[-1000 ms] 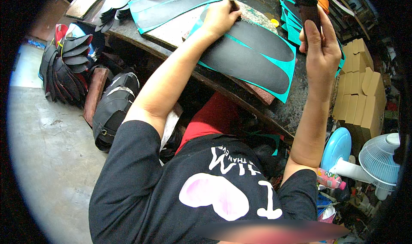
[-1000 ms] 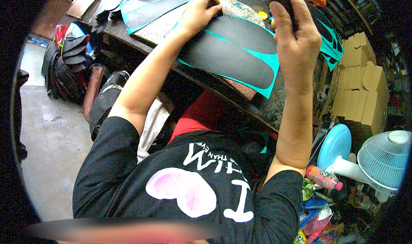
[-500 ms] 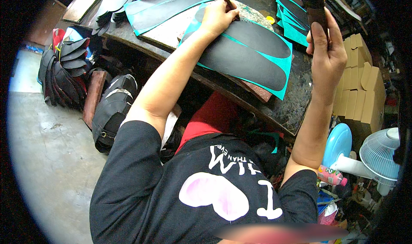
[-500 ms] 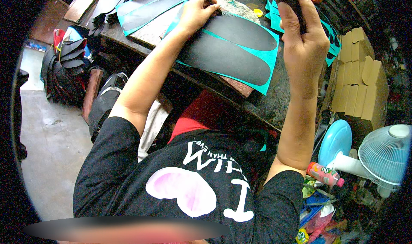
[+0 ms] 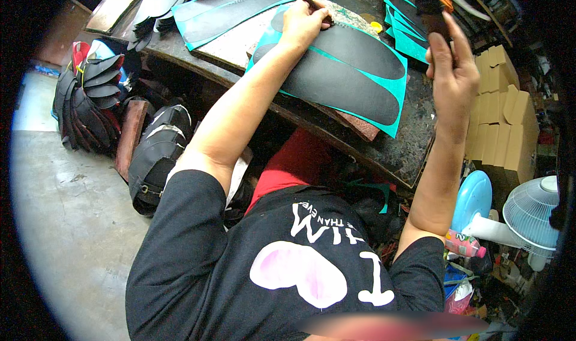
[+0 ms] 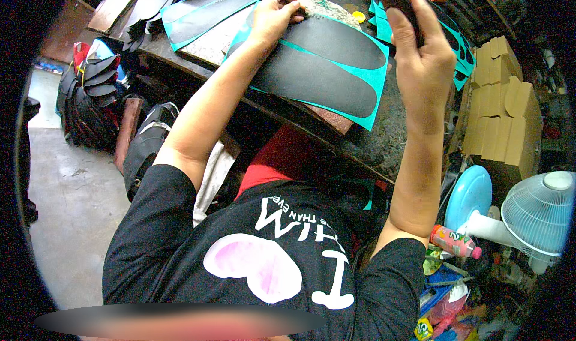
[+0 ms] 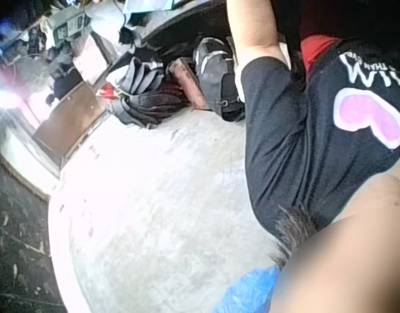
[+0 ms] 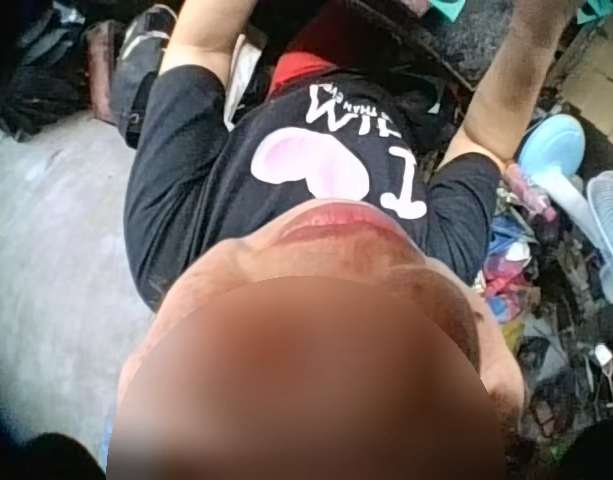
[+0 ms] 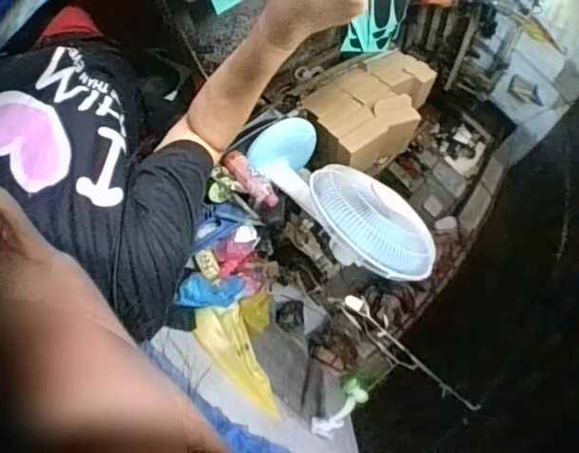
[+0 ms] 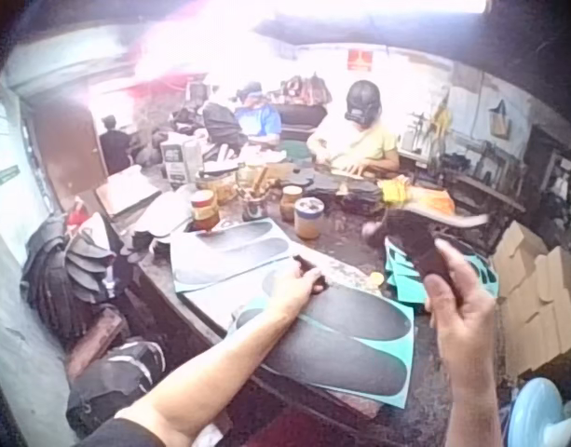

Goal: The person repeatedly uses a hammer and a small punch tool to create rows of holes along the edges of black and teal insoles placed on a wooden block. The person handles multiple insoles one at a time, repositioning them as needed while continuing the punching process.

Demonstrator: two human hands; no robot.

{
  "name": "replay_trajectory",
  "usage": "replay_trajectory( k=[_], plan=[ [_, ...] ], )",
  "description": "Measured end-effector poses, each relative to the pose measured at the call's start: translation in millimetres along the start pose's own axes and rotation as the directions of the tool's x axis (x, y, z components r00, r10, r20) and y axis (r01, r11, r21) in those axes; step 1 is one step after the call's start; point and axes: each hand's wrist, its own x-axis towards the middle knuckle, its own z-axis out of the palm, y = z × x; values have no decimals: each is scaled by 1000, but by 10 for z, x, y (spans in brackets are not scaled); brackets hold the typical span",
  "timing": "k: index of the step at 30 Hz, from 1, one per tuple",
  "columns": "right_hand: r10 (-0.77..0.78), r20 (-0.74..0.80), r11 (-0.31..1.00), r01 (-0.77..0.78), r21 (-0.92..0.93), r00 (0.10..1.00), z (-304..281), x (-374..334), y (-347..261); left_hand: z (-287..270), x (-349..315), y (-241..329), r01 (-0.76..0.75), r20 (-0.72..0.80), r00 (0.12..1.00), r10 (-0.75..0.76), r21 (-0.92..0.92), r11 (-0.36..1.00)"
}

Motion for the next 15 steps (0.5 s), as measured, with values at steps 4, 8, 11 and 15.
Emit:
replay_trajectory(
  k=[4, 8, 11, 15],
  plan=[
    [-59, -32, 988, 63, 142, 998, 7, 24, -193, 12, -24, 9, 6, 51, 999, -4, -42, 999],
    [36, 0, 985, -36, 169, 999, 33, -7, -164, 3, -17, 46, -168, 154, 982, 107, 460, 872],
    [47, -14, 978, -44, 203, 999, 109, -40, -91, 41, -33, 70, -371, 241, 928, 283, 590, 717],
    [44, 90, 999, -43, -12, 995, 348, -144, 72, 182, -124, 58, -607, 448, 782, 433, 704, 368]
  ],
)
